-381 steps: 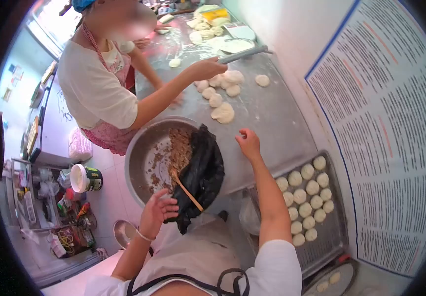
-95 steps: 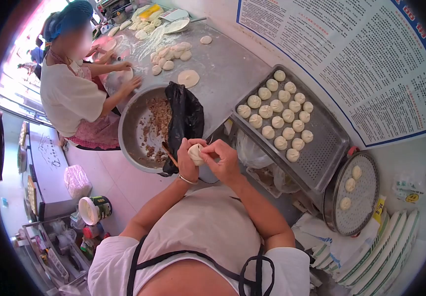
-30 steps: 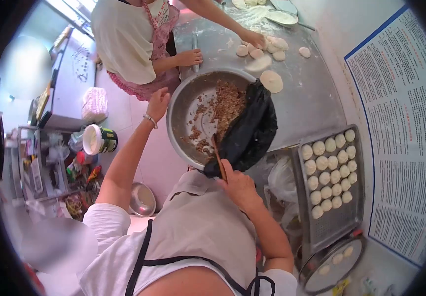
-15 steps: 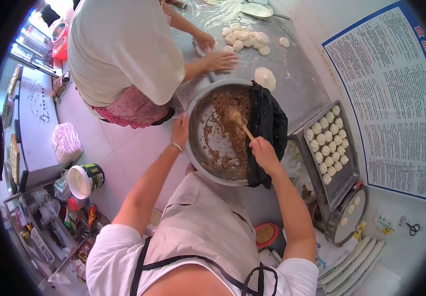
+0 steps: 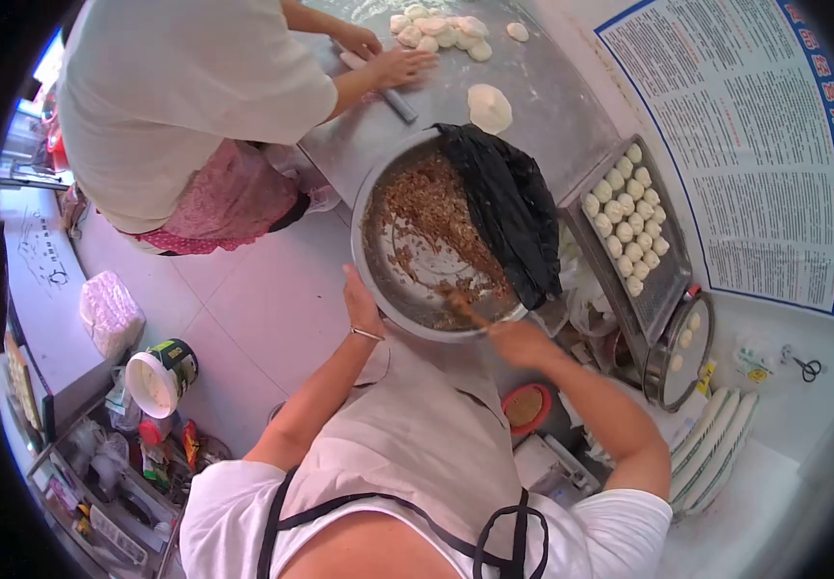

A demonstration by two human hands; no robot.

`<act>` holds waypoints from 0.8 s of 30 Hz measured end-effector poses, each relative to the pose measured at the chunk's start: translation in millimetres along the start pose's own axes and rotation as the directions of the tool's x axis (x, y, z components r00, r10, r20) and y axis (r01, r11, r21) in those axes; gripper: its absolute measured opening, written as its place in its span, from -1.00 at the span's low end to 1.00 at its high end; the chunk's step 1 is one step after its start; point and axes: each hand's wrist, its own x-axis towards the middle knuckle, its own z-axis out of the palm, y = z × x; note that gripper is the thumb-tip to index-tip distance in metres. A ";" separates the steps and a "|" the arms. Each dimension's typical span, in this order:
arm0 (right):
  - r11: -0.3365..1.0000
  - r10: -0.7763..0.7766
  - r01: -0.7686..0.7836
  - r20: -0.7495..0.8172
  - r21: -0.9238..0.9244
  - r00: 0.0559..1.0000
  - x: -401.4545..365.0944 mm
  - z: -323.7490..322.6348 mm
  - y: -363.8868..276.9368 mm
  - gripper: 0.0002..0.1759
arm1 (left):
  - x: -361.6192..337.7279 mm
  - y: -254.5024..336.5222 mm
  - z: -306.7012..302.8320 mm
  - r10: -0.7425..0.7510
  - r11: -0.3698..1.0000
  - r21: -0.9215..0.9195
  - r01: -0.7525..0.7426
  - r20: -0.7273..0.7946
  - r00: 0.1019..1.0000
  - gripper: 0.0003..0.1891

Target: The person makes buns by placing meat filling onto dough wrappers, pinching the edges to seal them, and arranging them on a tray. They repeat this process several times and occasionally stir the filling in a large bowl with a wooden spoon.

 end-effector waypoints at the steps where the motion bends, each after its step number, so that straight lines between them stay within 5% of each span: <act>1: 0.987 -0.086 0.083 -0.018 -0.134 0.996 -12.6 -17.2 5.1 -0.72 | -2.1 7.0 2.5 -0.074 0.993 -0.096 0.074 0.002 0.997 -0.41; 2: 0.948 -0.181 0.167 -0.024 -0.270 0.983 -18.8 -31.1 6.7 -0.71 | 0.2 16.1 6.4 -0.140 0.971 -0.193 0.139 0.012 0.990 -0.42; 4: 1.000 -0.009 0.008 -0.070 -0.018 0.998 -11.2 -22.9 -3.7 -0.70 | 0.6 20.4 1.3 -0.217 0.941 -0.258 0.220 0.042 0.975 -0.43; 5: 0.904 0.244 -0.220 -0.017 0.367 0.970 15.1 -0.8 -23.3 -0.69 | 3.0 21.9 -4.2 -0.220 0.946 -0.230 0.228 0.060 0.974 -0.42; 6: 0.775 0.256 -0.247 0.068 0.582 0.964 32.0 15.5 -50.7 -0.67 | 4.7 23.2 -7.4 -0.220 0.952 -0.201 0.231 0.074 0.973 -0.41; 7: 0.593 0.246 -0.277 0.158 0.756 0.956 44.6 34.2 -72.7 -0.64 | 4.2 27.3 -7.0 -0.208 0.963 -0.161 0.216 0.066 0.976 -0.41; 9: 0.441 0.217 -0.261 0.180 0.859 0.959 64.5 74.4 -87.1 -0.61 | 3.2 39.6 -4.2 -0.180 0.979 -0.085 0.184 0.053 0.982 -0.40; 11: 0.576 0.190 -0.229 0.144 0.785 0.971 28.1 105.8 -66.7 -0.62 | 11.6 34.6 -12.9 -0.153 0.986 -0.046 0.157 0.094 0.984 -0.41; 13: 0.714 0.366 -0.421 0.214 0.560 0.906 -18.6 92.3 -27.9 -0.61 | 12.1 34.0 -13.6 -0.160 0.986 -0.020 0.163 0.106 0.981 -0.42; 16: 0.908 0.364 -0.352 -0.014 0.226 0.931 -35.6 56.7 -1.2 -0.58 | 5.1 40.5 -8.8 -0.187 0.981 -0.037 0.190 0.071 0.980 -0.42; 19: 0.669 0.261 -0.248 0.091 0.700 0.961 1.8 67.9 -58.3 -0.59 | 7.4 36.9 -9.4 -0.192 0.979 -0.059 0.196 0.072 0.979 -0.42; 22: 0.667 0.167 -0.255 0.194 0.700 0.967 10.1 101.8 -62.8 -0.61 | 10.9 36.5 -14.3 -0.175 0.983 -0.038 0.178 0.066 0.982 -0.41; 23: 0.732 0.252 -0.311 0.184 0.606 0.950 1.0 101.4 -38.3 -0.60 | 13.6 33.6 -16.4 -0.168 0.985 -0.028 0.170 0.079 0.983 -0.41; 24: 0.939 0.116 -0.132 0.067 0.317 0.991 -12.8 86.7 1.5 -0.66 | 14.8 30.3 -16.4 -0.163 0.986 -0.024 0.165 0.091 0.982 -0.41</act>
